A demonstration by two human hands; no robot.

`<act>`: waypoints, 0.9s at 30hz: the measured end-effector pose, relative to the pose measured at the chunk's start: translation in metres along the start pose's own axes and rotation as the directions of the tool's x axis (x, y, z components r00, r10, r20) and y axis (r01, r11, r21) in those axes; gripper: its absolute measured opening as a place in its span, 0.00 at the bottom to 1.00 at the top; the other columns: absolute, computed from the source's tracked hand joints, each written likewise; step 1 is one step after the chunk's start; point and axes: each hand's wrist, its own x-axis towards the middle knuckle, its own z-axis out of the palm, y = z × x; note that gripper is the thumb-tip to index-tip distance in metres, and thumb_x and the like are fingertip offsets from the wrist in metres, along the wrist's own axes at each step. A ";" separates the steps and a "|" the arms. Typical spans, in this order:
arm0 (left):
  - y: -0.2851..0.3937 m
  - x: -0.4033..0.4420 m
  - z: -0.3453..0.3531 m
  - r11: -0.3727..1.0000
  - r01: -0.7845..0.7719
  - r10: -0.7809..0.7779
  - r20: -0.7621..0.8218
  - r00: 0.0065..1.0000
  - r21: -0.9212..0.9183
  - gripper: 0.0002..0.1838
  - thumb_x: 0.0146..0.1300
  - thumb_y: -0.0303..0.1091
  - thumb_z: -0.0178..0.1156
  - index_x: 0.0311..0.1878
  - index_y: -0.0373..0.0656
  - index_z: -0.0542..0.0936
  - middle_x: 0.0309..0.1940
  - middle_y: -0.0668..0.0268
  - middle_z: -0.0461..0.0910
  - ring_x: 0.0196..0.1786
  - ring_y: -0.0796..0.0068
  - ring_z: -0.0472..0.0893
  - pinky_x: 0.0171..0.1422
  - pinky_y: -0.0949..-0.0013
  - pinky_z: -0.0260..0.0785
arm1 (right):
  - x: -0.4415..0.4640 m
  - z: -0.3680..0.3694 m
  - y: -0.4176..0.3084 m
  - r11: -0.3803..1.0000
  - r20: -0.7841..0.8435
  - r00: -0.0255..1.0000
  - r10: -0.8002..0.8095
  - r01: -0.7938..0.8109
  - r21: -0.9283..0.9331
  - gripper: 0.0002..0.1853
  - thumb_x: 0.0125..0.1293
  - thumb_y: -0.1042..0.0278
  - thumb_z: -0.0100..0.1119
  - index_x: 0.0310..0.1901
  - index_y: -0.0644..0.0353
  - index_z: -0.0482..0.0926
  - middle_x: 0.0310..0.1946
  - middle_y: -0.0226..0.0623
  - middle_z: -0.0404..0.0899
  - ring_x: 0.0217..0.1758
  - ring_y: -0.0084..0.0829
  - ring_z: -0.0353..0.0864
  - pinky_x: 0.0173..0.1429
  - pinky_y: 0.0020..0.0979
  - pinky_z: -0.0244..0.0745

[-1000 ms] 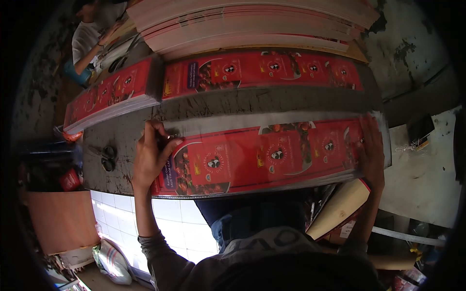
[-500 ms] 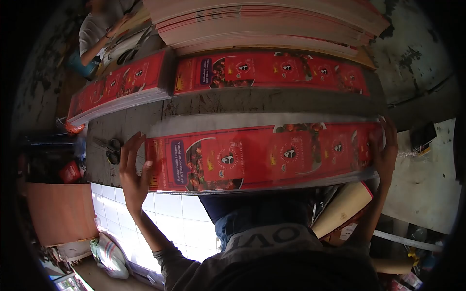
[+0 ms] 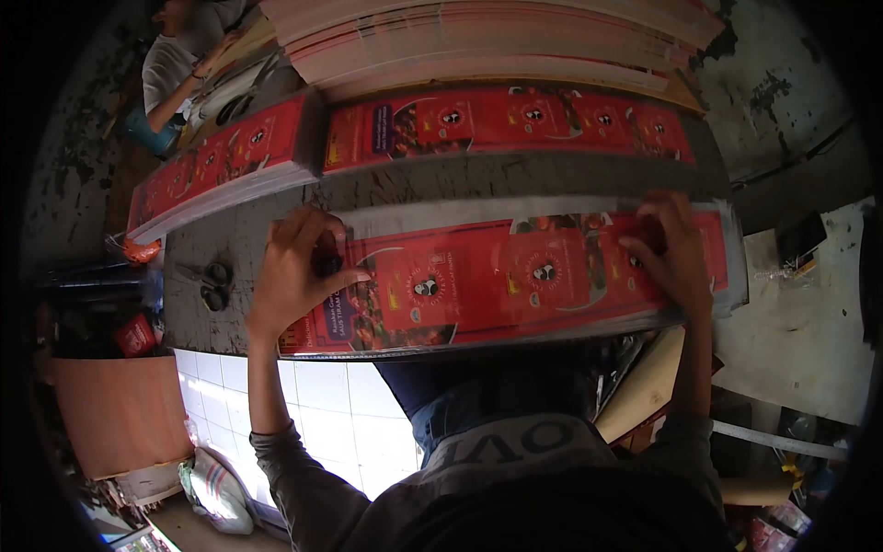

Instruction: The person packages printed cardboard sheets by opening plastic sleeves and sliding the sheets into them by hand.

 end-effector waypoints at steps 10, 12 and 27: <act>-0.011 -0.009 0.008 1.000 0.000 -0.001 -0.197 0.980 -0.008 0.08 0.53 0.29 0.63 0.32 0.38 0.73 0.28 0.61 0.73 0.31 0.61 0.75 0.37 0.64 0.65 | 0.006 0.003 0.012 0.998 0.006 0.999 -0.044 0.044 0.046 0.10 0.54 0.74 0.60 0.36 0.62 0.69 0.36 0.41 0.70 0.42 0.43 0.70 0.45 0.38 0.66; -0.010 -0.009 0.009 1.000 -0.006 0.005 -0.198 0.980 -0.005 0.07 0.54 0.28 0.62 0.32 0.38 0.73 0.28 0.61 0.73 0.30 0.61 0.75 0.35 0.64 0.66 | 0.005 0.005 0.013 0.999 -0.015 0.999 -0.039 0.039 0.017 0.09 0.55 0.75 0.59 0.36 0.63 0.69 0.36 0.41 0.70 0.42 0.44 0.71 0.44 0.38 0.66; 0.008 -0.018 -0.019 0.964 -0.101 0.193 -0.388 0.901 0.245 0.07 0.49 0.35 0.65 0.28 0.46 0.77 0.23 0.71 0.71 0.26 0.73 0.68 0.37 0.67 0.55 | -0.001 -0.019 0.012 1.000 -0.106 0.994 -0.022 0.023 0.006 0.12 0.53 0.73 0.61 0.33 0.62 0.67 0.34 0.42 0.68 0.37 0.44 0.70 0.41 0.38 0.66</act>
